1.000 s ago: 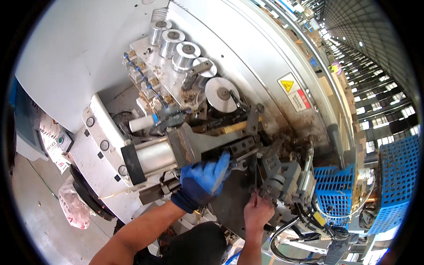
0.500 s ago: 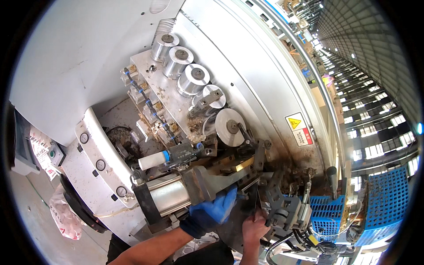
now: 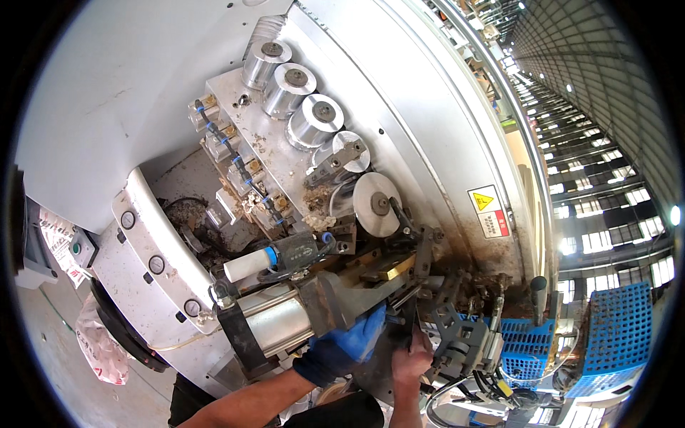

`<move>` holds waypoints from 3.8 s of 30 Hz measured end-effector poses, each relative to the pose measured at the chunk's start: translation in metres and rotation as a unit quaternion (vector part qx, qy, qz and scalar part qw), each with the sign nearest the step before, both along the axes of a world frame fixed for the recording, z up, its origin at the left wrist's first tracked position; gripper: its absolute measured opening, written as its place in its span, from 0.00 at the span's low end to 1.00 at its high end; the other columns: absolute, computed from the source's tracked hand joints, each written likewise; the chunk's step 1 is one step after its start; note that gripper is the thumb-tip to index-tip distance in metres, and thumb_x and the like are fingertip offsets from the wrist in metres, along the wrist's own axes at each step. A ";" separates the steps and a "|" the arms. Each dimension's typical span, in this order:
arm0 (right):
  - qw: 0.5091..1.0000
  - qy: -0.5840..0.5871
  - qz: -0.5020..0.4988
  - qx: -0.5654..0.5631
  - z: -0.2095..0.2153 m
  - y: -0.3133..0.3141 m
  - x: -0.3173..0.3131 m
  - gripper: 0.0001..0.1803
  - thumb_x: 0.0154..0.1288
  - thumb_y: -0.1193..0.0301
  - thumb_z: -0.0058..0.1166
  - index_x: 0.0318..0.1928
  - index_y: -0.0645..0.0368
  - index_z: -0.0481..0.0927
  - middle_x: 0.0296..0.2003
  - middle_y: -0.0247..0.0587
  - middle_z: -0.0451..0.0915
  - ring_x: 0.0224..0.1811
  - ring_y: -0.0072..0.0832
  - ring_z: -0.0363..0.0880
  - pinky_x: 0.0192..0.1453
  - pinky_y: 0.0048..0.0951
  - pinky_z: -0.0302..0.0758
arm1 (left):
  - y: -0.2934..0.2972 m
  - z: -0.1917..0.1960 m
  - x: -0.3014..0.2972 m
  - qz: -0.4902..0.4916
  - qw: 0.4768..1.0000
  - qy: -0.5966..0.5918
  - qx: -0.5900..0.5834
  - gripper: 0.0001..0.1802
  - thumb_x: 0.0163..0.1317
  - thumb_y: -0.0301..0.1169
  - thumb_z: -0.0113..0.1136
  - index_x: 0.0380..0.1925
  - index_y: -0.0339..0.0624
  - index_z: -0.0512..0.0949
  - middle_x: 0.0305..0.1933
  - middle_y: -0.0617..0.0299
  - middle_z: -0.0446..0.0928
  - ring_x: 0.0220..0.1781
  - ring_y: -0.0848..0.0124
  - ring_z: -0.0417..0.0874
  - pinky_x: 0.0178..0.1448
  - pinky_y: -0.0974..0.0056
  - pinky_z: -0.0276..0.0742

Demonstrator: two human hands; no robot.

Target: The person carries a large wooden board and places it on a stack, then picks up a circular wooden piece and cuts a strip from it using a utility knife. They then thread the strip through a machine, adjusting various rollers and components with their hands.

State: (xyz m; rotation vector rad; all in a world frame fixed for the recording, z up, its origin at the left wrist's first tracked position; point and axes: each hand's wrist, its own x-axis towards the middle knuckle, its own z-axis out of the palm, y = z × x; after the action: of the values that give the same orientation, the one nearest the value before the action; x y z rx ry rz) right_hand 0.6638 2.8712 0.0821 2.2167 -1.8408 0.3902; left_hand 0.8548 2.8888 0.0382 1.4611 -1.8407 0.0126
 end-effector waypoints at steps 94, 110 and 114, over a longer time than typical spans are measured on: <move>0.932 0.253 0.133 0.224 0.169 -0.159 0.178 0.10 0.57 0.71 0.61 0.37 0.65 0.83 0.38 0.58 0.84 0.45 0.54 0.82 0.51 0.48 0.78 | 0.001 0.019 0.018 0.029 0.971 0.226 0.073 0.25 0.59 0.38 0.62 0.57 0.47 0.77 0.38 0.60 0.82 0.33 0.61 0.84 0.34 0.58 0.80; 0.928 0.210 0.167 0.258 0.163 -0.171 0.173 0.14 0.55 0.72 0.57 0.42 0.61 0.87 0.34 0.57 0.84 0.42 0.50 0.84 0.49 0.40 0.80 | -0.005 0.000 0.004 -0.011 0.960 0.278 0.036 0.23 0.61 0.36 0.61 0.57 0.45 0.77 0.38 0.55 0.83 0.31 0.58 0.84 0.33 0.57 0.81; 0.924 0.173 0.175 0.292 0.165 -0.178 0.161 0.14 0.57 0.73 0.55 0.43 0.61 0.86 0.34 0.59 0.83 0.41 0.50 0.84 0.48 0.38 0.80 | 0.003 0.008 0.009 -0.023 0.957 0.280 0.065 0.25 0.60 0.36 0.61 0.58 0.45 0.76 0.40 0.55 0.83 0.32 0.58 0.84 0.34 0.57 0.82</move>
State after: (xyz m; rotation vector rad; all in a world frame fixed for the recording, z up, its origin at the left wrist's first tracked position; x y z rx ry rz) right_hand 0.8246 2.6936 0.2473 2.7719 -1.4956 -0.5493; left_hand 0.8641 2.8914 0.0459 1.3320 -1.4234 -0.5046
